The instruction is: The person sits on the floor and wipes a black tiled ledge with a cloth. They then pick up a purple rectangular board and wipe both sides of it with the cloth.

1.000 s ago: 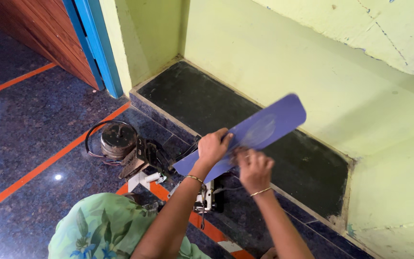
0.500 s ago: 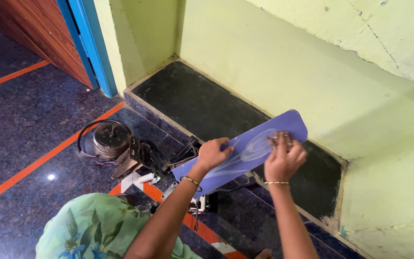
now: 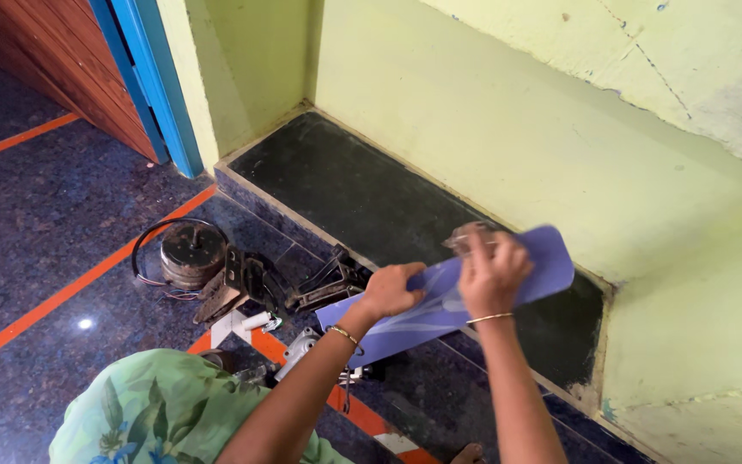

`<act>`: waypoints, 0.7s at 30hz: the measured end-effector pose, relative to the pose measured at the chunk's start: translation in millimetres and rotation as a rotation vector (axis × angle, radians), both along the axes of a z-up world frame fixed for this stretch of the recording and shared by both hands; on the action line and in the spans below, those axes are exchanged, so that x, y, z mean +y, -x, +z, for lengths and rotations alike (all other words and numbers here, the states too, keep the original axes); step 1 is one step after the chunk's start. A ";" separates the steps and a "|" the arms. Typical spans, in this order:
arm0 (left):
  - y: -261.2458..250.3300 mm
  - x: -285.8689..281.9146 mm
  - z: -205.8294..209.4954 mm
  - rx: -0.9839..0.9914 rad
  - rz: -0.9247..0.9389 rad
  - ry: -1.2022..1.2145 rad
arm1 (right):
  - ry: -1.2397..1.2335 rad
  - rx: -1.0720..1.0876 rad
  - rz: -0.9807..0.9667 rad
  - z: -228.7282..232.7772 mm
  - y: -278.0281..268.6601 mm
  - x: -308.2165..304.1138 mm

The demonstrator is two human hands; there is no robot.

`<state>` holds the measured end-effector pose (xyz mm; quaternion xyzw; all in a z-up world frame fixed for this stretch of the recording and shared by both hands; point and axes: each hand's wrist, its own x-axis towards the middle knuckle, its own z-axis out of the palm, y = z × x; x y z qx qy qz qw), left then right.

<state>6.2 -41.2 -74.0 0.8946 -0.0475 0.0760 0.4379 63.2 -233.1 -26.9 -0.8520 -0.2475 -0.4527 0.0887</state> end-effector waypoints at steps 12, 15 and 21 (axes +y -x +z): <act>-0.2 1.7 -9.7 0.038 0.031 -0.030 | -0.354 -0.078 -0.310 -1.3 -42.2 -97.2; -4.0 9.6 -12.0 0.037 0.043 -0.002 | -0.724 0.190 0.065 1.7 -56.3 -102.2; -10.3 23.8 -13.9 0.038 0.011 0.096 | -1.334 0.940 0.507 35.4 -51.5 -115.9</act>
